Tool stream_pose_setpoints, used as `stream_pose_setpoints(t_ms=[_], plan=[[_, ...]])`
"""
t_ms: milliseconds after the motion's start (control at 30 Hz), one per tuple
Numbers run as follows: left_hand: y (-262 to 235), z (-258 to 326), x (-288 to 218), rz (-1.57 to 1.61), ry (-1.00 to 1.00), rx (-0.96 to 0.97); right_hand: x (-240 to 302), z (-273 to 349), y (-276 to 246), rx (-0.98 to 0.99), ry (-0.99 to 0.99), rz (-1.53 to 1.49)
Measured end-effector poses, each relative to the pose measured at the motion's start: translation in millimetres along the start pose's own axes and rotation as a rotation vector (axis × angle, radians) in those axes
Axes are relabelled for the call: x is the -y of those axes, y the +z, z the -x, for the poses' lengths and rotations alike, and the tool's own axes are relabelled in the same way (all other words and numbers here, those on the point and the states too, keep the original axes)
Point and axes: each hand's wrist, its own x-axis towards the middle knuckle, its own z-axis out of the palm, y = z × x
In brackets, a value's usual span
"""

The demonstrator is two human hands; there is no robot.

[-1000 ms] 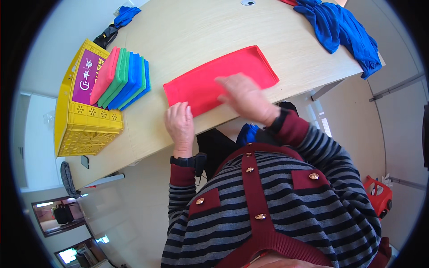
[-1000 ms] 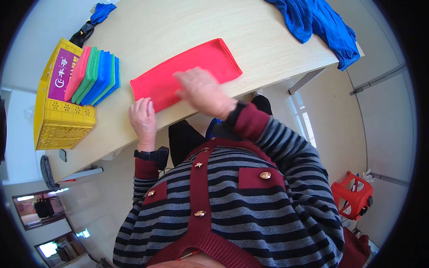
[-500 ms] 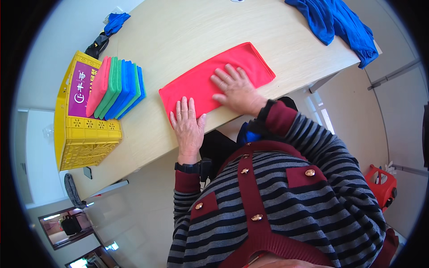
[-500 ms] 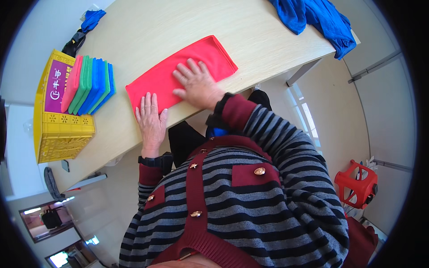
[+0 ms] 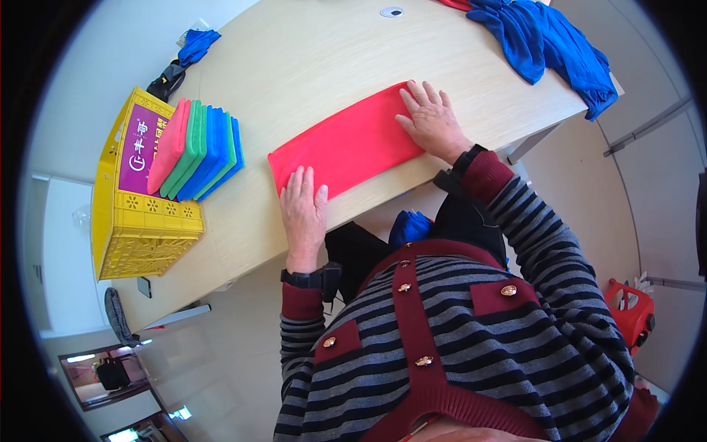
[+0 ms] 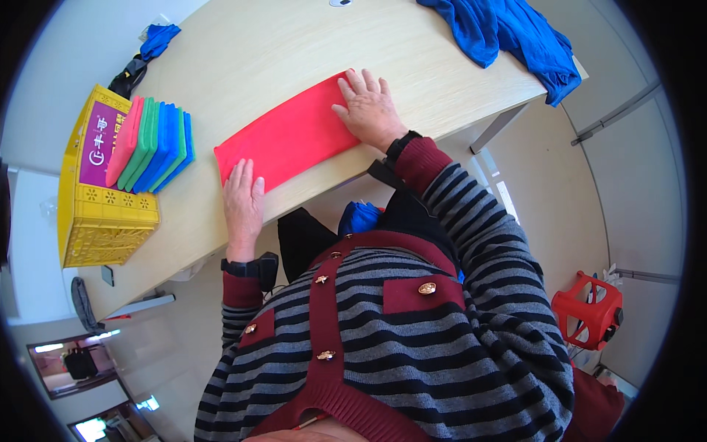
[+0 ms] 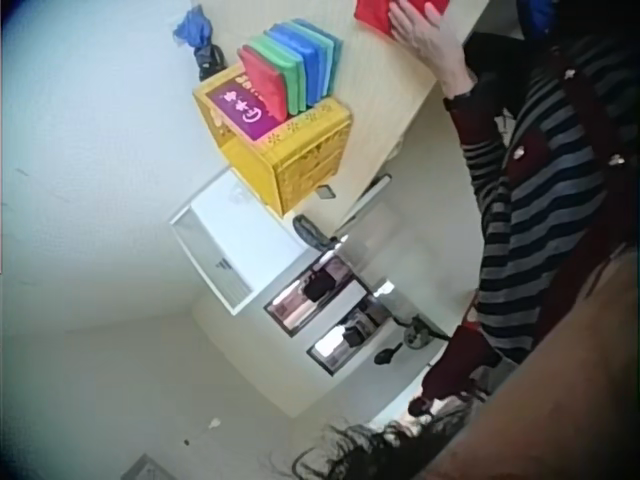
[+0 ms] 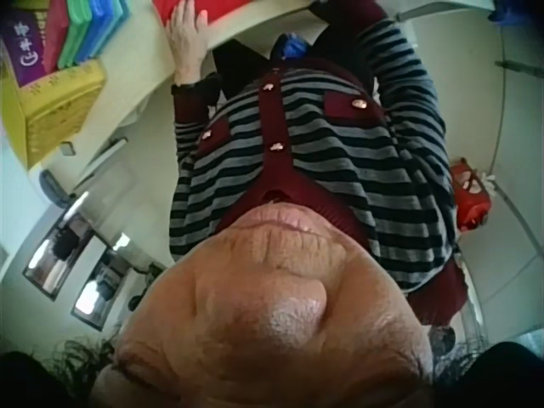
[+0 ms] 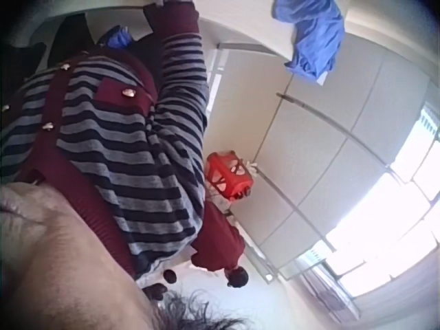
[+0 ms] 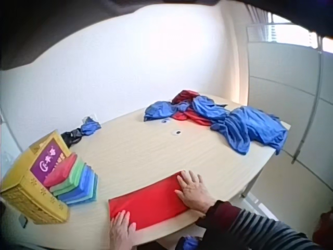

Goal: Folding a red cloth into a square on a table.

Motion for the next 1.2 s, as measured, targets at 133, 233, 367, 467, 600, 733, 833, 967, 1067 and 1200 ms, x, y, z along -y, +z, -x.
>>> stream_pose_setpoints(t_ms=[133, 233, 367, 467, 600, 733, 833, 967, 1067, 1200], plan=[[-5, -33, -7, 0.03, 0.082, -0.014, 29, -1, -4, 0.022, -0.16, -0.068], [6, -53, -6, -0.022, 0.128, 0.011, 41, -7, 2, 0.091, -0.171, -0.069], [21, -60, 5, -0.113, 0.068, 0.081, 33, -12, 9, 0.083, -0.166, -0.045], [23, -60, 16, -0.168, -0.017, 0.088, 18, -15, 13, 0.073, -0.137, -0.036], [21, -59, 29, -0.095, -0.146, 0.095, 7, -20, 12, 0.08, -0.096, -0.035], [18, -56, 33, -0.1, -0.176, 0.068, 4, -17, 9, 0.089, -0.058, -0.011], [15, -52, 29, -0.217, -0.174, 0.048, 6, -16, 4, 0.091, -0.036, -0.015], [10, -55, -12, -0.289, -0.011, 0.0, 43, -5, -3, -0.003, -0.12, 0.067], [28, -52, -37, -0.18, 0.038, 0.005, 85, 7, -1, -0.001, -0.226, -0.127], [34, -46, -35, -0.132, 0.035, 0.007, 99, 16, 12, 0.0, -0.274, -0.11]])
